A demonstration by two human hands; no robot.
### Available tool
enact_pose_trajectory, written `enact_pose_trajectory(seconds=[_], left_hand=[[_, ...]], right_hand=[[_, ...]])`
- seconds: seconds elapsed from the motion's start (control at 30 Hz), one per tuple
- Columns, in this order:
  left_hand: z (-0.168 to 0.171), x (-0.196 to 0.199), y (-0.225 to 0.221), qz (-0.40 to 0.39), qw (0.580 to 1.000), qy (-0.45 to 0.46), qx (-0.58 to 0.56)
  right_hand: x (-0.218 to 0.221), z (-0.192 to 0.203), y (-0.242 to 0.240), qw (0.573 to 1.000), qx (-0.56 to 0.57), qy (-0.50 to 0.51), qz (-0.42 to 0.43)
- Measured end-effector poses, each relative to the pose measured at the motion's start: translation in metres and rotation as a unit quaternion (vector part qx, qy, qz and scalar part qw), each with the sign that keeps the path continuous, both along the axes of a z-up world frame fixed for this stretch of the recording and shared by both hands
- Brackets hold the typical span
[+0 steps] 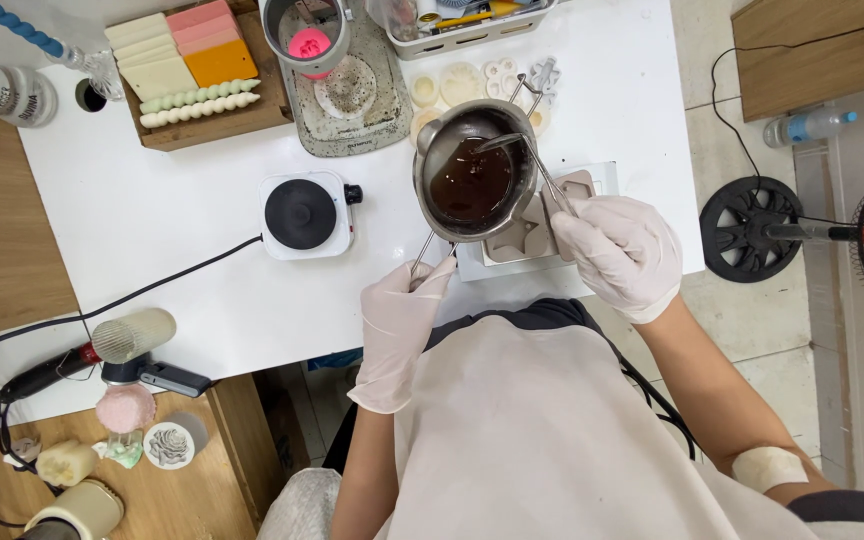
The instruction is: Pouring melted wax from a metal pot into star-shaped silicone molds using a spoon.
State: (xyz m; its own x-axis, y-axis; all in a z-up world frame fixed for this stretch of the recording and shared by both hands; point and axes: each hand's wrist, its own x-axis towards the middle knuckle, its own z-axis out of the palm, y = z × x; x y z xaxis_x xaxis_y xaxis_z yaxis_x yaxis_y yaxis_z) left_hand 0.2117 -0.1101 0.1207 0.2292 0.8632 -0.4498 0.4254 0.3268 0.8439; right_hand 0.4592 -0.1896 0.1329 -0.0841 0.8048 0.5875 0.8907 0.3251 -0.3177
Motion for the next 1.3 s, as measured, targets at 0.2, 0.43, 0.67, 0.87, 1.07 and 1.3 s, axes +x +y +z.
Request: enact_pose_trajectory(seconds=[0.2,0.43,0.67,0.87,1.07,1.3], left_hand=[[-0.001,0.001,0.0,0.008,1.0,-0.011,-0.006],[0.0,0.004,0.001,-0.002,1.0,-0.011,0.0],[0.001,0.012,-0.012,0.001,1.0,0.008,-0.008],[0.001,0.03,-0.032,0.02,0.999,0.025,-0.008],[-0.003,0.052,-0.056,0.061,0.998,0.032,0.008],[0.0,0.067,-0.073,0.063,0.995,0.059,0.041]], right_hand=[[-0.005,0.001,0.007,1.0,-0.013,-0.023,0.008],[-0.008,0.006,0.008,1.0,-0.004,0.0,-0.03],[-0.006,0.013,-0.001,0.998,-0.019,0.028,-0.057],[0.014,0.018,-0.007,0.998,-0.031,0.045,-0.041],[0.037,0.019,-0.012,0.998,-0.022,0.054,-0.003],[0.049,0.028,-0.023,0.996,-0.004,0.089,-0.003]])
